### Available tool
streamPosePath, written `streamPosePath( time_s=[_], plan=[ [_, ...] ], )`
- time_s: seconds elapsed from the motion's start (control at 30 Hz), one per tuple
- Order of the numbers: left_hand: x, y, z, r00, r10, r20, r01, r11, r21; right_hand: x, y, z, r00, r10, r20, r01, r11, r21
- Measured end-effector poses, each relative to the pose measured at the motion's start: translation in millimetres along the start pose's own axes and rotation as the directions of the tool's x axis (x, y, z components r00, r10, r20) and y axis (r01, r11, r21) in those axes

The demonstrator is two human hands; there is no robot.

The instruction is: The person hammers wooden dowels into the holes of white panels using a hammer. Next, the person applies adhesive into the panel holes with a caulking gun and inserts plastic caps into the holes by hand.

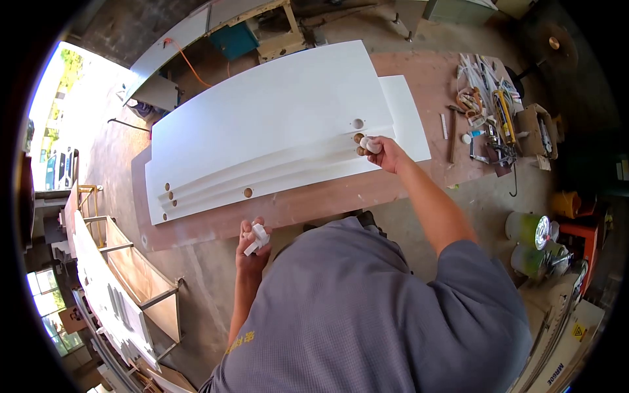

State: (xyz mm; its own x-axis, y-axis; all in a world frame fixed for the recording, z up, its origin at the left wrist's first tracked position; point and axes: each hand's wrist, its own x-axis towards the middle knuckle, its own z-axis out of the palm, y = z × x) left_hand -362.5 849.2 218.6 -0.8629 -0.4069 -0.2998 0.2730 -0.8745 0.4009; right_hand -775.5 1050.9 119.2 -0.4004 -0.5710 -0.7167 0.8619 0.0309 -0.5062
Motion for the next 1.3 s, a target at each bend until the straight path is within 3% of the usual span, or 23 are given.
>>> streamPosePath(
  time_s=[0.03,0.1,0.23,0.3,0.33,0.4,0.43,0.5,0.53,0.6,0.73,0.8,0.83,0.87,0.93,0.97,1.07,1.17,1.3],
  plan=[
    [-3,-1,0,1.0,0.001,-0.018,-0.001,1.0,0.006,5,4,-6,1.0,0.005,0.003,-0.005,1.0,-0.002],
    [-10,-2,1,0.999,0.005,-0.04,-0.004,1.0,0.013,15,15,-13,0.989,-0.139,0.04,0.139,0.99,0.004],
    [-17,-1,4,0.999,0.007,-0.052,-0.005,0.999,0.034,21,21,-11,0.987,-0.161,0.002,0.161,0.987,-0.026],
    [-18,0,6,0.999,0.011,-0.036,-0.01,1.0,0.029,30,27,-7,0.943,-0.295,-0.155,0.24,0.924,-0.299],
    [-20,1,9,0.998,0.024,-0.056,-0.023,0.999,0.028,34,31,-5,0.945,-0.291,-0.153,0.236,0.925,-0.299],
    [-22,2,8,0.996,0.038,-0.077,-0.036,0.999,0.028,42,36,0,0.845,-0.495,-0.203,0.357,0.804,-0.475],
    [-23,2,6,0.995,0.041,-0.089,-0.038,0.999,0.036,45,36,3,0.846,-0.493,-0.201,0.356,0.805,-0.475],
    [-24,3,3,0.994,0.045,-0.103,-0.04,0.998,0.044,50,36,8,0.691,-0.671,-0.27,0.361,0.643,-0.675],
    [-25,3,2,0.994,0.043,-0.098,-0.039,0.998,0.04,51,35,10,0.692,-0.67,-0.269,0.361,0.644,-0.675],
    [-26,3,2,0.995,0.042,-0.093,-0.039,0.999,0.036,49,34,15,0.561,-0.794,-0.235,0.29,0.454,-0.843],
    [-31,5,3,0.993,0.055,-0.109,-0.05,0.998,0.047,40,40,9,0.646,-0.738,-0.196,0.291,0.475,-0.83],
    [-32,4,2,0.99,0.062,-0.126,-0.057,0.997,0.043,64,58,-9,0.862,-0.504,-0.053,0.34,0.653,-0.677],
    [-31,3,0,0.991,0.06,-0.123,-0.056,0.998,0.036,25,57,34,0.741,-0.666,-0.081,0.222,0.357,-0.907],
    [-31,3,-1,0.991,0.059,-0.12,-0.055,0.998,0.032,9,56,50,0.742,-0.666,-0.08,0.222,0.356,-0.908],
    [-31,3,-2,0.993,0.052,-0.105,-0.049,0.998,0.028,-4,55,65,0.738,-0.614,0.28,0.26,-0.124,-0.958],
    [-30,3,-2,0.995,0.045,-0.088,-0.043,0.999,0.024,16,66,52,0.622,-0.678,0.393,0.318,-0.24,-0.917],
    [-30,6,0,0.994,0.043,-0.105,-0.038,0.998,0.045,37,66,36,0.532,-0.745,0.402,0.279,-0.294,-0.914],
    [-30,8,-2,0.996,0.08,-0.041,-0.08,0.997,0.01,26,45,22,0.524,-0.791,0.317,0.25,-0.213,-0.944],
    [-28,7,-8,0.996,0.08,-0.033,-0.08,0.997,-0.004,25,39,12,0.567,-0.757,0.325,0.214,-0.245,-0.946]
  ],
)
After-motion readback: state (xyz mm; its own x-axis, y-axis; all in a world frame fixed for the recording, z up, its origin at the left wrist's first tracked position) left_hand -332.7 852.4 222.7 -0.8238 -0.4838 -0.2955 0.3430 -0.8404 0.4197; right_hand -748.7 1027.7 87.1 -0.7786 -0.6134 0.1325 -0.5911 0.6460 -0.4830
